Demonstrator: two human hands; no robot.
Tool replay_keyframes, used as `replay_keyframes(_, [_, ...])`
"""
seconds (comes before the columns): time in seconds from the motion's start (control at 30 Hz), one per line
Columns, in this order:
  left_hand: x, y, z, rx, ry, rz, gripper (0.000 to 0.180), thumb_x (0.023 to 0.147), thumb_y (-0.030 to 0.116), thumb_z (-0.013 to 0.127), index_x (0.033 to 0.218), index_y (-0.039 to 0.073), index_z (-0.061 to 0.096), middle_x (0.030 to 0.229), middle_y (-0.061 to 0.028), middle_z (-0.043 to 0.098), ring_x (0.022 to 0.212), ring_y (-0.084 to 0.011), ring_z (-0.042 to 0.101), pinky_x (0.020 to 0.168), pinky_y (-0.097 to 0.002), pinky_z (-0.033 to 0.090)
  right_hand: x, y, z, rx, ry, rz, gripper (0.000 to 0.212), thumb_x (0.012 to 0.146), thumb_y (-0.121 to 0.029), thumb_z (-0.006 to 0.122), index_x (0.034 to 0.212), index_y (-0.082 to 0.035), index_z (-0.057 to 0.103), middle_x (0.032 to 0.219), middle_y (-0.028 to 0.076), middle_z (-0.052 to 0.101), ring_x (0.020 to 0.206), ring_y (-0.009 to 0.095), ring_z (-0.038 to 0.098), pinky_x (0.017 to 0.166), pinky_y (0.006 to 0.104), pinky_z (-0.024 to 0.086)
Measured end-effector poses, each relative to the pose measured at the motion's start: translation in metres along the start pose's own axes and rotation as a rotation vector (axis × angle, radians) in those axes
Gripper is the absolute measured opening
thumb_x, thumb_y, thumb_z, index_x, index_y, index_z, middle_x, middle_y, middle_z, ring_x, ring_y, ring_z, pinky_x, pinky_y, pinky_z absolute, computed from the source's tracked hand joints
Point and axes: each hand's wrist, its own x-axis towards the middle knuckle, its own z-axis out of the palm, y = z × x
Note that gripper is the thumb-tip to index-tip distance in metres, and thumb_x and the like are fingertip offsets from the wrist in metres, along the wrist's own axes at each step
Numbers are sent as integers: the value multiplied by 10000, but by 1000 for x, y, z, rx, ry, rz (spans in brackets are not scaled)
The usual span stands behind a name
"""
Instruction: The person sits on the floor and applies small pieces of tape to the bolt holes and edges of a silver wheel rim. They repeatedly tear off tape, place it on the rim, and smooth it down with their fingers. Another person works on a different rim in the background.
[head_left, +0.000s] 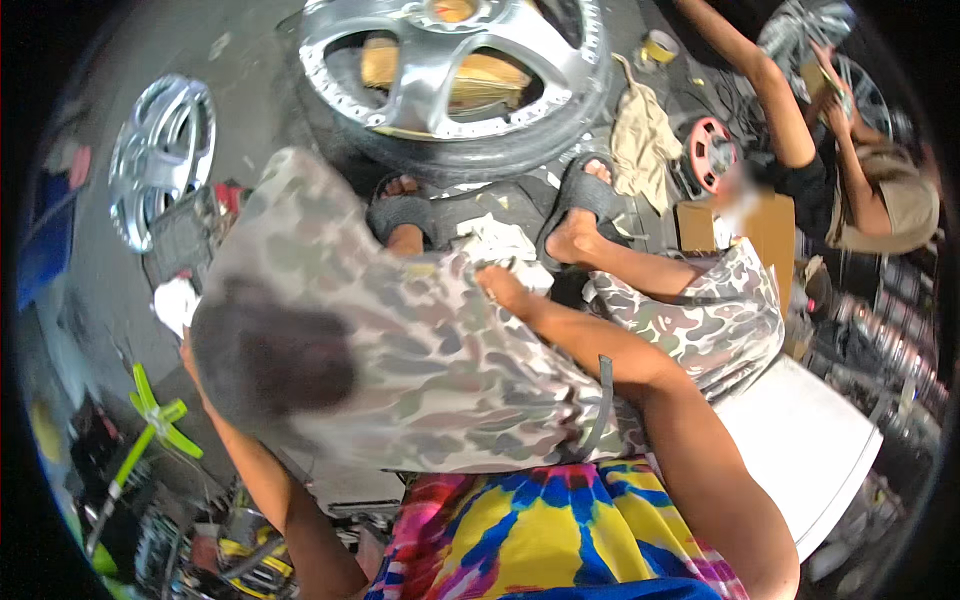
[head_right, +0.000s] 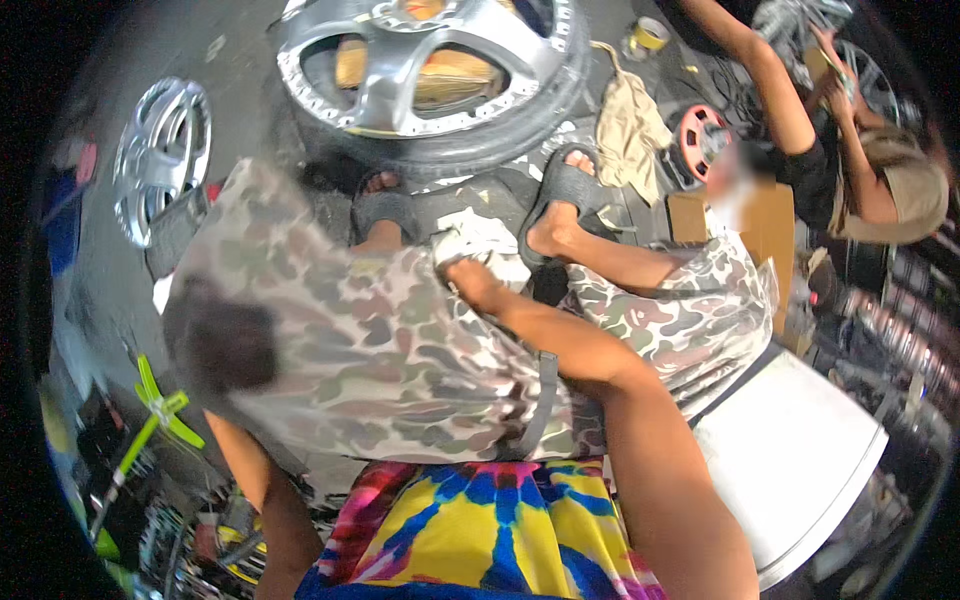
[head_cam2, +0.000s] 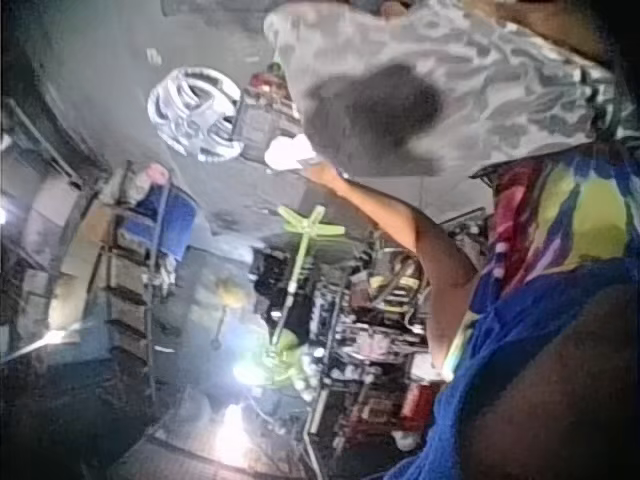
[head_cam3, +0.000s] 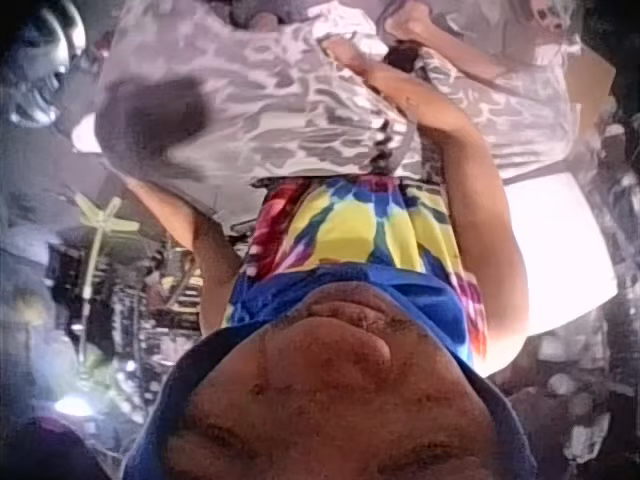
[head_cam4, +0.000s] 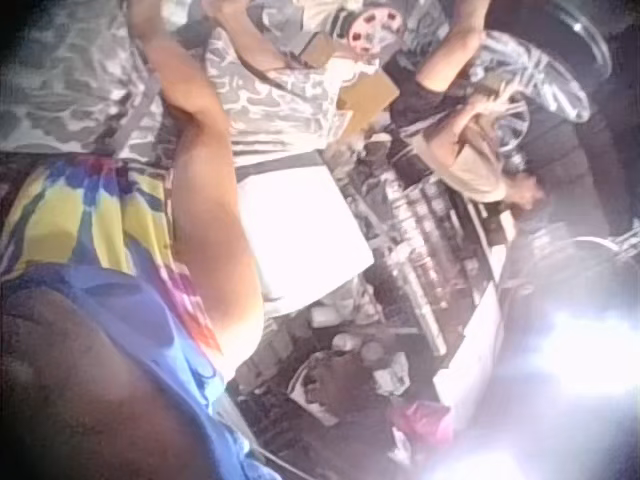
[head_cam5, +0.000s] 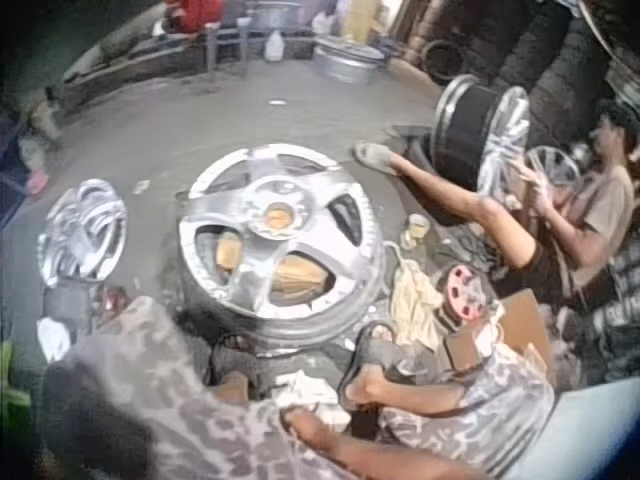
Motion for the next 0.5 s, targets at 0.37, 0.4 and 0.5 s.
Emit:
replay_keyframes(0.37, [-35, 196, 18, -208, -149, -45, 475, 1021, 323, 706, 1353, -12, 649, 1249, -163, 727, 1068, -267, 712, 959, -368, 554, 22, 77, -30, 92, 374, 342, 191, 832, -151, 757, 980, -32, 739, 947, 267, 740, 914, 435, 742, 828, 496, 611])
replay_keyframes(0.4, [-39, 197, 18, -222, -148, -56, 473, 1022, 322, 705, 1352, -12, 649, 1247, -162, 727, 1067, -266, 712, 959, -367, 554, 22, 71, -61, -13, 438, 484, 229, 834, -135, 759, 1035, -31, 722, 1009, 262, 735, 946, 437, 737, 848, 495, 611])
replay_keyframes(0.5, [-40, 218, 18, -265, -167, -58, 467, 1024, 321, 702, 1349, -12, 651, 1242, -159, 728, 1063, -262, 713, 957, -363, 555, 6, 102, -118, -285, 490, 677, 206, 896, -91, 693, 1087, -16, 717, 1147, 249, 725, 982, 431, 749, 878, 483, 621])
